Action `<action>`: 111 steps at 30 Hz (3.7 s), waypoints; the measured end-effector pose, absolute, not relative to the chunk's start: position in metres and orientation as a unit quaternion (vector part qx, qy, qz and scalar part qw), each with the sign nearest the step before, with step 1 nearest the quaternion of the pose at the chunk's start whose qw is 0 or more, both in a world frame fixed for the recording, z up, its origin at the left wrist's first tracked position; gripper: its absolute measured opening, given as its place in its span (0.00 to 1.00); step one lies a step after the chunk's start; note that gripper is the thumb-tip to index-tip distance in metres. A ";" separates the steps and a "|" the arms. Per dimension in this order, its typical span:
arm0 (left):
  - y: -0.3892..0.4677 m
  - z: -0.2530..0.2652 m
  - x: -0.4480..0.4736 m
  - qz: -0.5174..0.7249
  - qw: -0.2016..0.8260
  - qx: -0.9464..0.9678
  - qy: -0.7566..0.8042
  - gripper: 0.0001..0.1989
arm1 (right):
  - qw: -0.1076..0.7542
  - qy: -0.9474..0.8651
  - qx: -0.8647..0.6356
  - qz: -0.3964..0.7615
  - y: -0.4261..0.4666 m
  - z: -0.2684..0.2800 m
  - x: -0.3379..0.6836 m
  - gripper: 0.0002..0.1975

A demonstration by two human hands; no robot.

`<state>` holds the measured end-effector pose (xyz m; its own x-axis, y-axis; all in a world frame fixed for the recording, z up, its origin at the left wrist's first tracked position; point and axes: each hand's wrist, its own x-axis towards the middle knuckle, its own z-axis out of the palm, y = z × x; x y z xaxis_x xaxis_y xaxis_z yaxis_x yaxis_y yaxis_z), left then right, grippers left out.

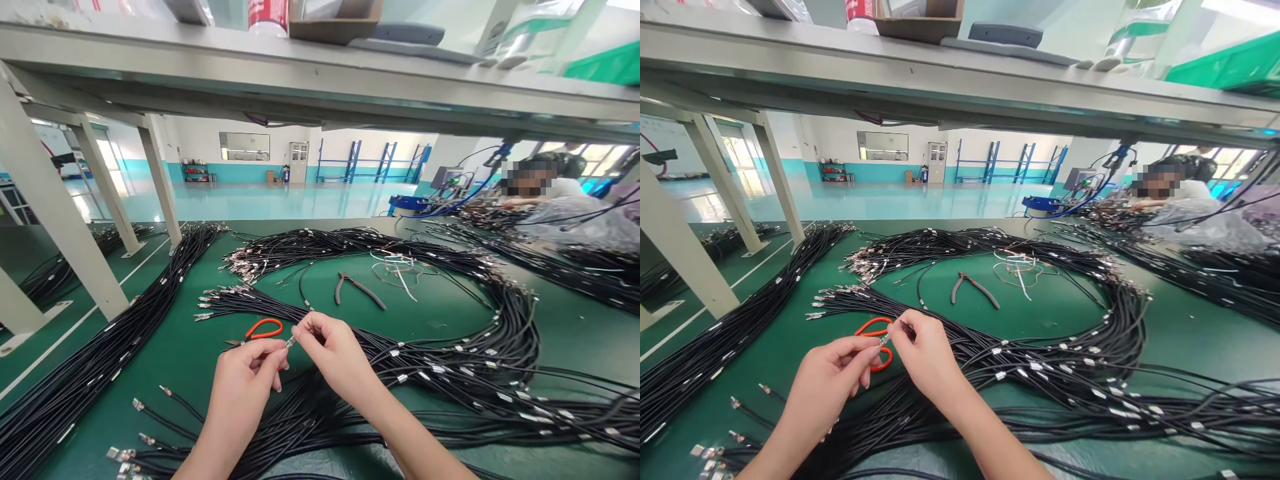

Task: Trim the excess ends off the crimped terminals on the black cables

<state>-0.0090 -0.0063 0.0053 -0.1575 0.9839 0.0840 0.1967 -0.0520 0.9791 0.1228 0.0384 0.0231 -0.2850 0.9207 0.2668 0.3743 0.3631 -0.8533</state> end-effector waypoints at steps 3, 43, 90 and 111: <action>-0.004 0.004 -0.013 0.496 0.354 0.539 0.582 0.10 | 0.383 -0.734 -0.442 0.345 0.041 0.023 0.124 0.10; -0.005 -0.032 0.022 0.657 0.615 0.209 0.384 0.21 | 0.136 -0.918 -0.370 0.031 0.101 -0.001 0.104 0.10; -0.002 -0.034 0.007 0.585 0.555 0.302 0.509 0.06 | 0.169 -0.868 -0.414 0.215 0.058 0.001 0.160 0.12; -0.001 -0.036 0.010 0.578 0.562 0.316 0.500 0.02 | 0.123 -0.904 -0.390 0.127 0.054 -0.003 0.156 0.08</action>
